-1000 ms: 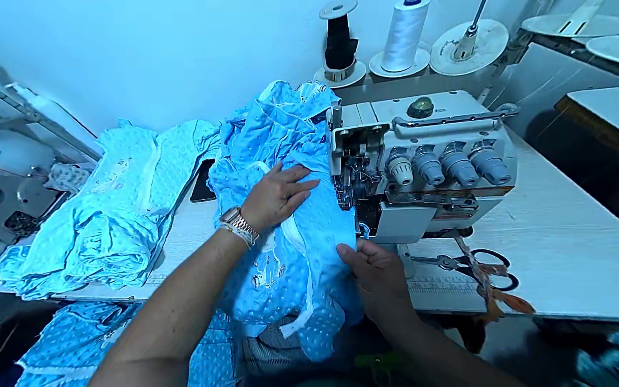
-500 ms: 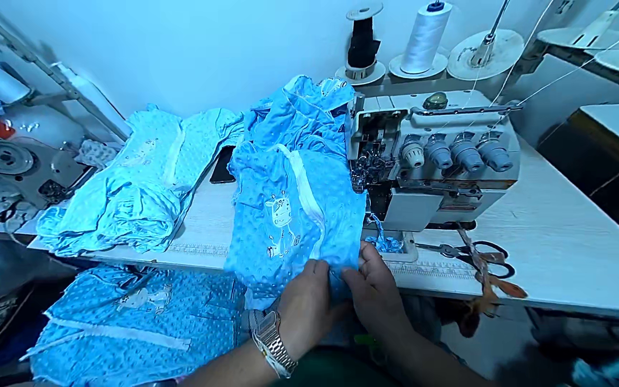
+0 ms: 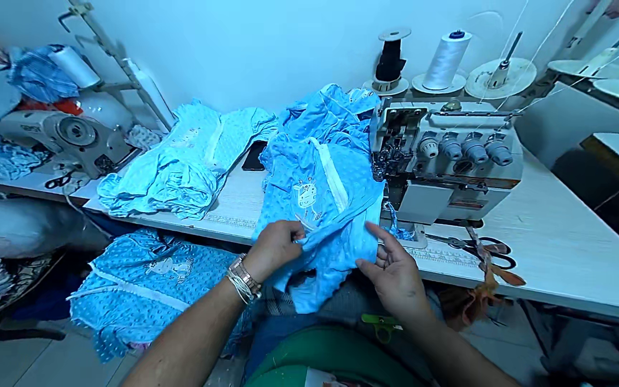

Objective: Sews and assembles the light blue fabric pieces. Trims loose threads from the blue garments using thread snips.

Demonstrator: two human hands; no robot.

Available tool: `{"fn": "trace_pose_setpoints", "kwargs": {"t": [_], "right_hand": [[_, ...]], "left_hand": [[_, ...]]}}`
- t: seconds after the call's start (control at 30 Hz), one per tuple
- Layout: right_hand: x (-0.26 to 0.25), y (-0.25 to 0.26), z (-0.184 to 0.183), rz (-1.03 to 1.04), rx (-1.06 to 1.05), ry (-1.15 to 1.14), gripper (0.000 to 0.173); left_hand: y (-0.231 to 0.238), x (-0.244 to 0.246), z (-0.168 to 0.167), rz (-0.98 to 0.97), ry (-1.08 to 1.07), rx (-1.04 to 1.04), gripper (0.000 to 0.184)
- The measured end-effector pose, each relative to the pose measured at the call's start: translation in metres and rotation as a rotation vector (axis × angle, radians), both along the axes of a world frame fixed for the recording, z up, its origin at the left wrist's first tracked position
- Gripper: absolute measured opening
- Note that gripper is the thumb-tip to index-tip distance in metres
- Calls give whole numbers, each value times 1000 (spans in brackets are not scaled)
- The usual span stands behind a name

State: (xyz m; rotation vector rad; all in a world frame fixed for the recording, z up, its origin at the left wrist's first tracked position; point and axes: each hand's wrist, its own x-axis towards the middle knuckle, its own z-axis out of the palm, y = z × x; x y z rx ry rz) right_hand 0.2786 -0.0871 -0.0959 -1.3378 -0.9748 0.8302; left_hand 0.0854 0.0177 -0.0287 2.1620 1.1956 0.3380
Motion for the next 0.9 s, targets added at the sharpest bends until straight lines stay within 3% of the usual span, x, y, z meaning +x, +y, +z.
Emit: {"fn": "trace_pose_setpoints", "kwargs": {"t": [0.1, 0.2, 0.37, 0.47, 0.57, 0.73, 0.9], "right_hand": [[-2, -2, 13, 188, -110, -20, 30], [-16, -5, 27, 370, -91, -148, 20], [-34, 2, 34, 501, 374, -697, 28], [-36, 13, 42, 575, 566, -906, 40], [-42, 27, 41, 526, 763, -1072, 39], [-60, 44, 43, 394, 1025, -1215, 19], [-71, 49, 53, 305, 964, -1153, 24]], "left_hand": [[24, -17, 0, 80, -246, -145, 13], [31, -21, 4, 106, -388, -90, 23], [30, -24, 40, -8, 63, 164, 29], [36, -27, 53, 10, 189, 186, 35], [48, -30, 52, 69, 152, 132, 44], [63, -29, 46, 147, 99, 113, 28], [68, -45, 51, 142, 86, 104, 25]]}}
